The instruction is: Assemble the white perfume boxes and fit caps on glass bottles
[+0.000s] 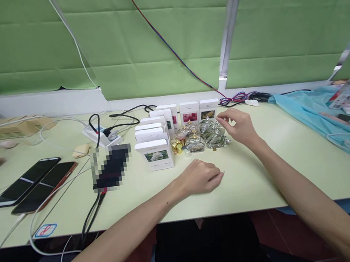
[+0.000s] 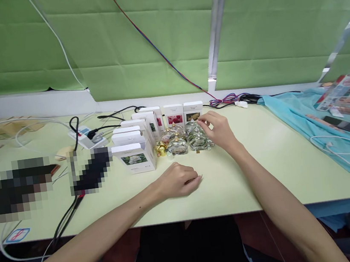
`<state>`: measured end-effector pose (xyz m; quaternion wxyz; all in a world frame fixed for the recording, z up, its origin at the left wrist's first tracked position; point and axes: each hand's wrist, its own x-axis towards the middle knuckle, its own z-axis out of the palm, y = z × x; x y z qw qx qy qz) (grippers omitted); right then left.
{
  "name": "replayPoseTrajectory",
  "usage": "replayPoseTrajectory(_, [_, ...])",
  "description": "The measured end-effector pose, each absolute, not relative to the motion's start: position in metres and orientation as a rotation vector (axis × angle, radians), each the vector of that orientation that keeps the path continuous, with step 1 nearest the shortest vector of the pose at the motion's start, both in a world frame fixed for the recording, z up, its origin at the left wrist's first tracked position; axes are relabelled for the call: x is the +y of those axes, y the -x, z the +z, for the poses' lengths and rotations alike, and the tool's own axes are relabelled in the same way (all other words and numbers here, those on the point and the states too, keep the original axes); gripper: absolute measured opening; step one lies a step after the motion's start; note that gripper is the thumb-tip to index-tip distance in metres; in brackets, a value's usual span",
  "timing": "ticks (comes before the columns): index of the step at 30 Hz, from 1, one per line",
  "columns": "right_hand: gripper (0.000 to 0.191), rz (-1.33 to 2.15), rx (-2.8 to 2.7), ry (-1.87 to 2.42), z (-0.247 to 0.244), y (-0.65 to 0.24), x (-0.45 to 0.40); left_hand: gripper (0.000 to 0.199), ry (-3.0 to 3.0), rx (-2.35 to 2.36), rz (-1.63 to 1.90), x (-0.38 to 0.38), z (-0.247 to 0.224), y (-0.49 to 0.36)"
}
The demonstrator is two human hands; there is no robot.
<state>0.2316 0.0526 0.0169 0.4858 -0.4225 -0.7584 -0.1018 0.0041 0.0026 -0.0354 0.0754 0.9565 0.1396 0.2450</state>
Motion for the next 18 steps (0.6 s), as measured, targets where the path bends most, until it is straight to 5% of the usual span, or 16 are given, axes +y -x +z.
replayPoseTrajectory(18, [0.015,0.019,-2.077,1.104,0.0088,-0.2383,0.0584,0.046,-2.859,0.455,0.690,0.0022,-0.0331,-0.0037])
